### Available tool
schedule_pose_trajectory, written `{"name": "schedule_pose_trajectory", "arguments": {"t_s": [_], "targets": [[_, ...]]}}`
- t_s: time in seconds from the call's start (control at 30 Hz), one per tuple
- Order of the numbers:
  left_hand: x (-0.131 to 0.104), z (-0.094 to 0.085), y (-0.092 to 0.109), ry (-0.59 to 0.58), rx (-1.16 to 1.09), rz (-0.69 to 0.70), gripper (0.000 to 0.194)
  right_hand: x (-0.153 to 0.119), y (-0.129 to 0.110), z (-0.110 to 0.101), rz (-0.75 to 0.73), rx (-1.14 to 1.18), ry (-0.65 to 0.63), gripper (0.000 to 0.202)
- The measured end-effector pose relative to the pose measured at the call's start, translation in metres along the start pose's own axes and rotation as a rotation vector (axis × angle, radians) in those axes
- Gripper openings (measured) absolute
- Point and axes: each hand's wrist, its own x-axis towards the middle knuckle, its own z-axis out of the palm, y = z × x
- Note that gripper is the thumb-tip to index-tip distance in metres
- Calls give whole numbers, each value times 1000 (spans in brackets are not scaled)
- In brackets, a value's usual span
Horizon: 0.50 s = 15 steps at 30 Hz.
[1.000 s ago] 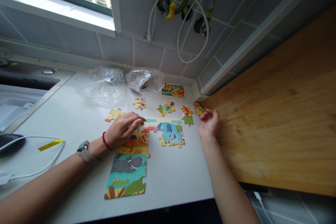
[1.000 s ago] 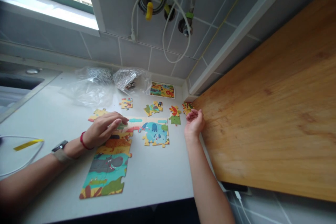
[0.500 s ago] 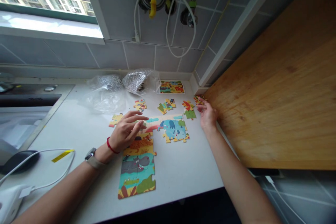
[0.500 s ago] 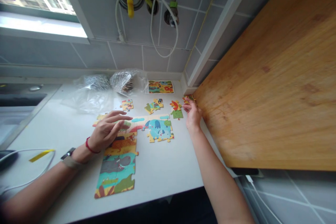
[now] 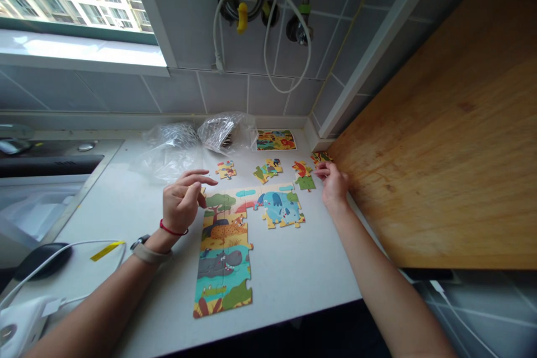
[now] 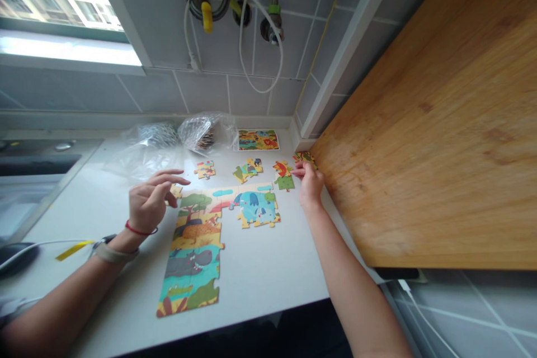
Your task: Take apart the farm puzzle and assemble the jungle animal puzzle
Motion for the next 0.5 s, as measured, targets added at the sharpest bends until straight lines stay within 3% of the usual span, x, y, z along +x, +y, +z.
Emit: {"name": "schedule_pose_trajectory", "arguments": {"t_s": [0.13, 0.2, 0.33, 0.4, 0.5], "targets": [[5, -3, -4, 168, -1, -34, 57, -2, -2, 0, -32, -108, -45, 40], [6, -2, -9, 202, -5, -55, 57, -3, -7, -1, -64, -241, -133, 47], [3, 4, -20, 145, 33, -71, 56, -11, -21, -6, -235, -766, -399, 41], [1, 7, -23, 109, 84, -67, 55, -19, -27, -8, -304, -1074, -437, 43], [0, 9, -23, 81, 158, -28, 53, -29, -34, -11, -292, -1365, -434, 65]]}}
